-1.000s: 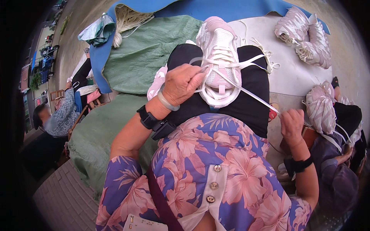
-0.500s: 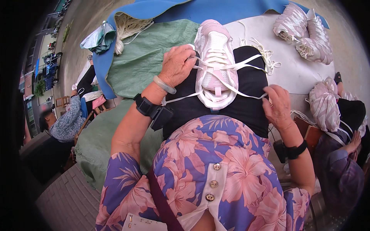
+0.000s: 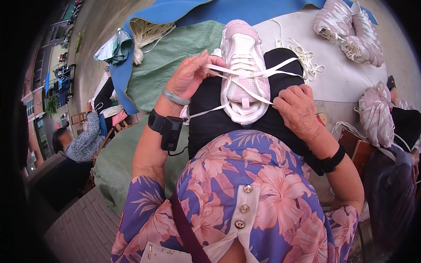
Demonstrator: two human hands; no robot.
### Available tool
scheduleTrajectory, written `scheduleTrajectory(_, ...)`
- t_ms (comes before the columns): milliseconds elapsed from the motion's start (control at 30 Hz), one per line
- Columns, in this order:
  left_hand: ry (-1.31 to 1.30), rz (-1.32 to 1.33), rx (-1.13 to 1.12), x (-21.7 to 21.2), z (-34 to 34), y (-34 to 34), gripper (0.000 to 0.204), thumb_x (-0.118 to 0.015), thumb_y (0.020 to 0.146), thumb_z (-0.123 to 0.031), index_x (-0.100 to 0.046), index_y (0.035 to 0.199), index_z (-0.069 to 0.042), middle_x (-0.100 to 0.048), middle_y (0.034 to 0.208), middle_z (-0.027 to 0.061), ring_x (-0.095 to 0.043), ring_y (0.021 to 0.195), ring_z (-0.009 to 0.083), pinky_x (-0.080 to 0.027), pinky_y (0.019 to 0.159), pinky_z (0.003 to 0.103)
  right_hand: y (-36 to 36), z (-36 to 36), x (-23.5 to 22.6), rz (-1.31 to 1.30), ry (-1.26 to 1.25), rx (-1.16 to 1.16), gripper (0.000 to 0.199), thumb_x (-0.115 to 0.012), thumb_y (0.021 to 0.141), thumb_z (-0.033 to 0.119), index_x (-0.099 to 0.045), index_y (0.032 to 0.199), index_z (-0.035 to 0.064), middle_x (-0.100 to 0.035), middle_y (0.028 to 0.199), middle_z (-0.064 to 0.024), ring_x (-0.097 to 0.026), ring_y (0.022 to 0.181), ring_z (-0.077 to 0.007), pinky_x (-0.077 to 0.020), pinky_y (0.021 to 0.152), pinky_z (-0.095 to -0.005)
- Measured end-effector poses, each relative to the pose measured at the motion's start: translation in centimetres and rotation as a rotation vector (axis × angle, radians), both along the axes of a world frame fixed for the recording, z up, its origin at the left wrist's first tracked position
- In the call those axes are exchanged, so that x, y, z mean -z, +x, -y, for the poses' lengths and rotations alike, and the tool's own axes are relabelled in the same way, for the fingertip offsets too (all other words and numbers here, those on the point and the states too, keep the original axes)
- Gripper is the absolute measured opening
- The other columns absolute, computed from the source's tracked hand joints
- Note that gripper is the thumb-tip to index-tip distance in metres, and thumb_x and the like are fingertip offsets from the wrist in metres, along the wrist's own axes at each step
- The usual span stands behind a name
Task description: The person sits on the ground and laces a pink and white sneaker resting on their lap. They thread the white laces through the eyelets, pull them tight, and adjust the fit repeatedly. The task involves handling the shoe and laces by hand.
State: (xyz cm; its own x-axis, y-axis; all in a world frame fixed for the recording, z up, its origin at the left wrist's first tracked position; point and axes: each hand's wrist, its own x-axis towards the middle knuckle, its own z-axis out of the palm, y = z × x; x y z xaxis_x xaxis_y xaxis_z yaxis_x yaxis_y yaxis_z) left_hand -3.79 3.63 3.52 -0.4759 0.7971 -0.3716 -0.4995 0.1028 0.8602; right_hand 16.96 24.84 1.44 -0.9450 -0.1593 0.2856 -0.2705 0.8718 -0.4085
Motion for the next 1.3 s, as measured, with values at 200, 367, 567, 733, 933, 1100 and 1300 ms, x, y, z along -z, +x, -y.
scheduleTrajectory(200, -0.179, -0.273, 0.050, 0.6, 0.2, 1.6, 0.012, -0.067, 0.073, -0.011, -0.058, 0.073, -0.004, -0.056, 0.102, 0.0056, -0.050, 0.075, 0.0073, -0.041, 0.073, 0.021, 3.5, -3.1, -3.7, -0.211, 0.159, 0.190, 0.016, -0.064, 0.067, 0.007, -0.058, 0.082, 0.0082, -0.057, 0.080, -0.0037, -0.056, 0.077, -0.0215, -0.0377, 0.083, -0.0403)
scheduleTrajectory(367, -0.267, -0.513, 0.111, 1.7, 0.0, 2.0, 0.017, -0.067, 0.069, -0.004, -0.060, 0.084, -0.004, -0.052, 0.104, 0.0027, -0.051, 0.083, 0.0078, -0.043, 0.075, 0.021, 9.2, -5.4, -2.1, -0.103, 0.216, 0.261, 0.017, -0.062, 0.067, 0.004, -0.059, 0.083, 0.0067, -0.058, 0.081, -0.0056, -0.056, 0.077, -0.0238, -0.0395, 0.083, -0.0426)
scheduleTrajectory(567, -0.296, -0.538, 0.034, 2.7, 0.4, 2.0, 0.021, -0.064, 0.069, 0.000, -0.059, 0.090, -0.002, -0.054, 0.090, -0.0002, -0.052, 0.081, 0.0079, -0.044, 0.074, 0.021, 5.3, -2.9, -1.5, 0.088, -0.167, 0.050, 0.030, -0.068, 0.064, 0.016, -0.057, 0.089, 0.0035, -0.057, 0.088, -0.0083, -0.054, 0.082, -0.0297, -0.0405, 0.078, -0.0411)
scheduleTrajectory(733, -0.300, -0.683, -0.048, 2.2, 0.2, 3.2, 0.019, -0.065, 0.063, -0.009, -0.057, 0.079, -0.001, -0.054, 0.080, 0.0060, -0.054, 0.068, 0.0146, -0.045, 0.064, 0.026, -0.5, 0.5, -2.7, 0.016, -0.158, 0.026, 0.030, -0.069, 0.064, 0.018, -0.055, 0.087, 0.0048, -0.054, 0.082, -0.0081, -0.051, 0.079, -0.0265, -0.0378, 0.076, -0.0369)
scheduleTrajectory(933, -0.356, -0.829, -0.061, 1.3, 0.1, 4.4, 0.022, -0.064, 0.063, -0.009, -0.055, 0.082, -0.003, -0.052, 0.081, 0.0055, -0.052, 0.067, 0.0156, -0.044, 0.062, 0.027, -0.2, 1.1, -0.9, 0.030, 0.103, -0.073, 0.015, -0.058, 0.069, 0.005, -0.054, 0.084, 0.0065, -0.045, 0.067, -0.0051, -0.048, 0.068, -0.0207, -0.0363, 0.070, -0.0344)
scheduleTrajectory(1100, -0.377, -0.897, -0.036, 1.4, 0.2, 4.5, 0.023, -0.060, 0.064, -0.006, -0.055, 0.086, -0.004, -0.053, 0.084, 0.0034, -0.052, 0.070, 0.0133, -0.044, 0.063, 0.025, 2.9, -1.3, -1.7, 0.039, 0.104, -0.086, 0.021, -0.055, 0.069, 0.002, -0.056, 0.090, 0.0035, -0.044, 0.060, -0.0041, -0.048, 0.059, -0.0201, -0.0369, 0.065, -0.0338)
scheduleTrajectory(1300, -0.376, -0.938, -0.050, 1.5, 0.1, 4.8, 0.023, -0.060, 0.064, -0.007, -0.055, 0.086, -0.003, -0.054, 0.083, 0.0041, -0.052, 0.071, 0.0147, -0.045, 0.063, 0.026, 4.2, -2.3, -0.7, 0.057, 0.070, -0.158, 0.032, -0.056, 0.067, 0.002, -0.055, 0.100, 0.0006, -0.045, 0.057, -0.0040, -0.048, 0.053, -0.0213, -0.0371, 0.057, -0.0347)
